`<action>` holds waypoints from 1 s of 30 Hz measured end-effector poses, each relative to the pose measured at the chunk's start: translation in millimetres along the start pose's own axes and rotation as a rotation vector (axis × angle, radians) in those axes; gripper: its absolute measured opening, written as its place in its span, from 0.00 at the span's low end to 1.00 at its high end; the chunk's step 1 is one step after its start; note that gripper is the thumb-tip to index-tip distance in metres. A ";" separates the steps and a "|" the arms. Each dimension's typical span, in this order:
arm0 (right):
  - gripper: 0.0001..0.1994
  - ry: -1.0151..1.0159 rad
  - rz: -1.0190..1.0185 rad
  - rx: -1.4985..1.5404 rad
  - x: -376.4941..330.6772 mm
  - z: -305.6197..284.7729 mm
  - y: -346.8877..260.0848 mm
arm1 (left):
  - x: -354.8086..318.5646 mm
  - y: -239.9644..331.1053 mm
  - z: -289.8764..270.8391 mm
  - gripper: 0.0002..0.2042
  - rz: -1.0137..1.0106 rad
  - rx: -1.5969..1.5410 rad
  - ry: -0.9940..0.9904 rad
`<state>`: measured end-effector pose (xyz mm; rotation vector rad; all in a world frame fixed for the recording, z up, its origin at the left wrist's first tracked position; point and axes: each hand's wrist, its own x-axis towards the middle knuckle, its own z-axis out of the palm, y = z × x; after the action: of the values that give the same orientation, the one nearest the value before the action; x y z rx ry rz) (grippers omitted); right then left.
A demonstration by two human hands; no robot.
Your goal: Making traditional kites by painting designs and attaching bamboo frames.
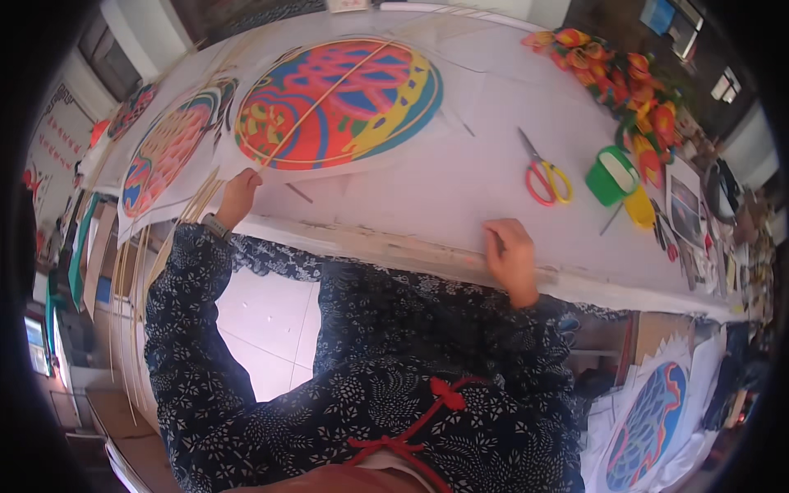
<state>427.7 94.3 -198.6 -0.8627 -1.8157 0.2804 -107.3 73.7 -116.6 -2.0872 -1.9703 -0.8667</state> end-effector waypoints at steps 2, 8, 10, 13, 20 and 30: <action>0.06 0.023 0.039 0.047 -4.1 -6.8 1.7 | 1.2 7.0 5.5 0.07 0.074 0.005 0.056; 0.05 0.246 0.141 -0.013 -18.6 -70.9 31.0 | -35.8 31.7 -5.4 0.07 -0.051 0.000 0.013; 0.04 0.370 0.259 -0.229 -16.3 -107.6 61.3 | -59.1 44.3 -14.8 0.10 -0.074 -0.038 0.004; 0.09 0.374 0.355 -0.623 -9.3 -167.9 131.3 | -80.2 48.3 -3.8 0.10 -0.080 -0.139 0.036; 0.17 0.154 0.692 -0.839 18.6 -187.5 198.3 | -76.8 37.1 12.0 0.08 -0.062 -0.086 -0.020; 0.15 0.707 0.325 0.283 50.2 -223.3 178.1 | -70.3 90.5 -0.7 0.08 0.101 0.343 0.280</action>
<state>692.2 209.5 -169.5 -0.9057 -0.9548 0.3702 -19.6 0.5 -125.6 -1.7507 -1.7121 -0.6989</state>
